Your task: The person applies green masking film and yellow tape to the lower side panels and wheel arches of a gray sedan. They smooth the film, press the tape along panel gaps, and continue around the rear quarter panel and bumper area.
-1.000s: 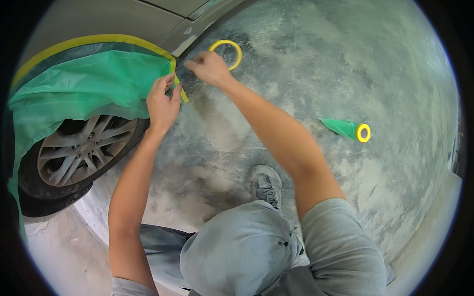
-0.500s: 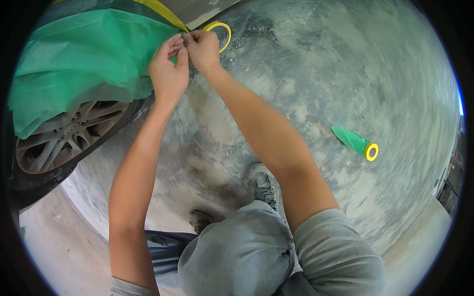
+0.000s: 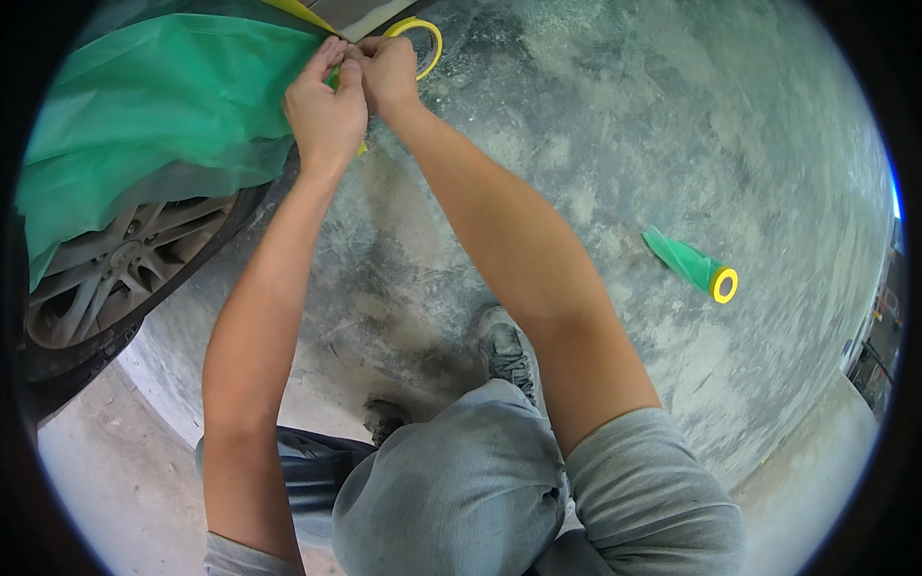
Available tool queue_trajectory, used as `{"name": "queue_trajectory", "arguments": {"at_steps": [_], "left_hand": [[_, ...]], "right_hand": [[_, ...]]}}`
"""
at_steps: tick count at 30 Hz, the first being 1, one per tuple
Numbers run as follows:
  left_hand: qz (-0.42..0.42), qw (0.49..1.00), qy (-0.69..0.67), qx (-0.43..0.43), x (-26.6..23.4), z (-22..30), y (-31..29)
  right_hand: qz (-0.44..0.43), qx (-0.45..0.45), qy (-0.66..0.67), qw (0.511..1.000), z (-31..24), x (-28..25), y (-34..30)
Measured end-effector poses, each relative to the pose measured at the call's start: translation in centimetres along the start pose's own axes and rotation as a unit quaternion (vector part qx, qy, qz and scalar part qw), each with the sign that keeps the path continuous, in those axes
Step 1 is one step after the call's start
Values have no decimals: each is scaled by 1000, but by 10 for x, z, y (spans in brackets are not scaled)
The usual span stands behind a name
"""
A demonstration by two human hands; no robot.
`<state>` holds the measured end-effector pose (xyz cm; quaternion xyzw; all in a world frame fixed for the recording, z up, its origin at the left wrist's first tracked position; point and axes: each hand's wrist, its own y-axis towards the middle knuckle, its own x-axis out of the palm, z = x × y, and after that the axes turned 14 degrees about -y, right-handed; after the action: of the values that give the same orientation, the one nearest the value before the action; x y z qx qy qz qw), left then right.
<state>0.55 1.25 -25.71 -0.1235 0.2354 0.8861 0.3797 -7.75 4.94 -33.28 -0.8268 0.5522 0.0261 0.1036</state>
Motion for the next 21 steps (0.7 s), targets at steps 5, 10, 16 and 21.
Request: {"name": "queue_trajectory", "arguments": {"at_steps": [5,10,16,21], "left_hand": [[38,994,-79,-71,16,-5,-1],[24,974,-162,-155,35,-7,4],[-78,983,-46,-158,1,5,-17],[-99,986,-4,-137,-108,39,-80]], "right_hand": [[26,-2,-102,994,-5,-9,-8],[25,-23,-178,984,-9,-37,-22],[77,-75,-173,979,-37,-61,-37],[48,-133,-173,975,-75,-50,-62]]}}
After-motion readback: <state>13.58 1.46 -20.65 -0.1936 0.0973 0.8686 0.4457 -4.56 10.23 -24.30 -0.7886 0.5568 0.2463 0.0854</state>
